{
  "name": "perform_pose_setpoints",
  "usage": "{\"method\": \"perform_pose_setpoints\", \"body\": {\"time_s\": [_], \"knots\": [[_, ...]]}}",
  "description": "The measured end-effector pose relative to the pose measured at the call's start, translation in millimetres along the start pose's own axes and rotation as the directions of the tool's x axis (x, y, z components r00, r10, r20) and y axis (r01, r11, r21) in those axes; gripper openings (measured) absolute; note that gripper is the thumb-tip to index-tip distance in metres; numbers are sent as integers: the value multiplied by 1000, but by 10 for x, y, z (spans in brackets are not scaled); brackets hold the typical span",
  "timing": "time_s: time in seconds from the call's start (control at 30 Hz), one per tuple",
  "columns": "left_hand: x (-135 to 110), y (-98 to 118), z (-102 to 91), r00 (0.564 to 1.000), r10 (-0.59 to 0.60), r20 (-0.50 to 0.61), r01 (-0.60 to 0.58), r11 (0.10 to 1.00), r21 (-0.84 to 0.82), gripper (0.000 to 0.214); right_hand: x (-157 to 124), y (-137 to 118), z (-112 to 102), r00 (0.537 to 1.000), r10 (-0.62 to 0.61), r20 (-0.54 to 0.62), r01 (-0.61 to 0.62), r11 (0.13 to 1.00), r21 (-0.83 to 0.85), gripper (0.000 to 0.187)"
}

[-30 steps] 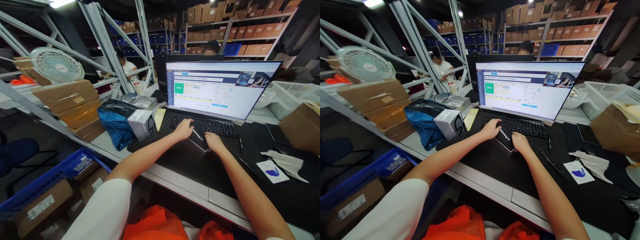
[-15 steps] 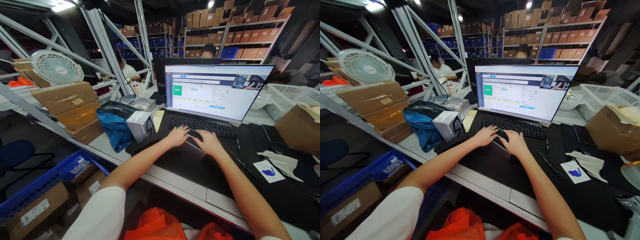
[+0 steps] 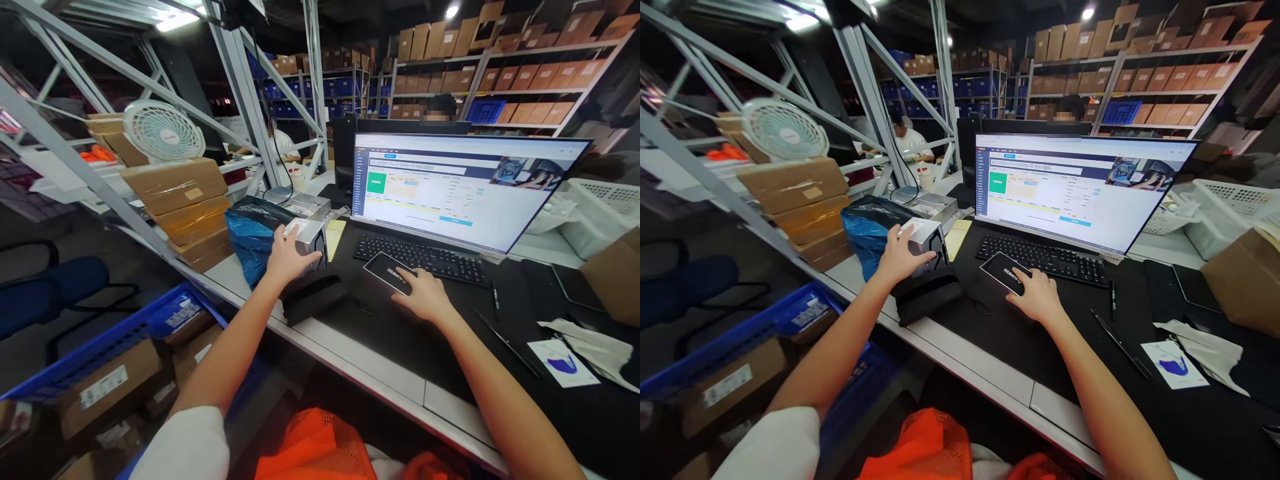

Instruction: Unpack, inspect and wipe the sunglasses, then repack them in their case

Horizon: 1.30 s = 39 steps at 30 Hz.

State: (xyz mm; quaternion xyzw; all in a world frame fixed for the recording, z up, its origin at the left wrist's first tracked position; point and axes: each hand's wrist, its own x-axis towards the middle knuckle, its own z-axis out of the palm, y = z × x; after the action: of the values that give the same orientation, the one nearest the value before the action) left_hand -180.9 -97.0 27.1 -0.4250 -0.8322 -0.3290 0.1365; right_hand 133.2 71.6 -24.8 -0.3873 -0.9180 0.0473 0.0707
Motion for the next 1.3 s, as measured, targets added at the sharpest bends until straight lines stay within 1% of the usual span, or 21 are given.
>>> {"method": "perform_pose_setpoints", "body": {"time_s": [0.07,0.17,0.2,0.23,0.27,0.3,0.37,0.4,0.47,0.57,0.63,0.67,0.73,0.77,0.83,0.93,1.0,1.07,1.17,1.23,1.3], "knots": [[44,-154,95,1000,-13,-12,12,995,-102,84,-11,1,8,1000,-7,-17,8,1000,19,71],[208,-212,95,979,-65,-193,-4,942,-337,70,-94,66,-3,997,5,-73,1,996,87,69],[277,-193,52,961,-135,-241,8,886,-465,67,-153,104,-20,993,18,-116,-4,992,123,69],[341,-156,1,943,-226,-245,30,791,-612,64,-231,145,-46,984,35,-175,-6,986,165,70],[393,-101,-48,928,-319,-193,67,652,-755,59,-327,184,-78,967,52,-248,1,978,207,71],[425,-27,-84,919,-385,-84,121,478,-870,53,-438,215,-117,943,66,-328,18,969,245,72],[417,171,-92,902,-383,200,265,127,-956,45,-684,238,-202,869,85,-487,73,952,297,74],[376,290,-59,885,-337,320,341,1,-940,43,-807,227,-243,825,90,-558,105,946,307,75],[241,544,62,846,-231,480,462,-132,-877,40,-1031,168,-301,735,84,-673,161,942,294,76],[-7,876,298,795,-129,593,574,-156,-804,39,-1272,61,-309,638,38,-769,198,957,212,77],[-130,1010,428,768,-77,635,624,-134,-770,42,-1378,26,-276,623,3,-782,201,966,164,79],[-168,1046,475,759,-56,649,640,-119,-759,44,-1421,24,-257,637,-11,-771,195,970,147,78],[-194,1062,530,759,-28,651,648,-76,-758,48,-1496,44,-226,699,-35,-714,160,981,109,73],[-189,1049,539,774,-26,632,631,-50,-774,49,-1529,62,-218,744,-45,-667,131,988,80,70],[-169,1001,534,831,-31,555,555,13,-831,51,-1583,101,-208,827,-57,-560,74,997,7,65],[-184,944,520,895,-16,446,445,123,-887,49,-1626,142,-186,900,-62,-431,39,997,-62,65],[-253,949,550,899,-22,438,436,160,-886,46,-1628,149,-158,912,-44,-408,22,998,-59,65],[-367,991,625,876,-32,481,479,161,-863,45,-1611,141,-135,909,-24,-416,7,999,-42,64],[-570,1094,792,828,-42,560,560,124,-819,46,-1562,114,-142,906,1,-423,-4,1000,-4,66],[-690,1162,905,818,-61,572,575,88,-813,43,-1532,114,-165,906,12,-424,5,999,40,73],[-774,1210,999,817,-83,571,575,53,-816,41,-1530,155,-164,887,32,-460,15,995,98,79]]}}
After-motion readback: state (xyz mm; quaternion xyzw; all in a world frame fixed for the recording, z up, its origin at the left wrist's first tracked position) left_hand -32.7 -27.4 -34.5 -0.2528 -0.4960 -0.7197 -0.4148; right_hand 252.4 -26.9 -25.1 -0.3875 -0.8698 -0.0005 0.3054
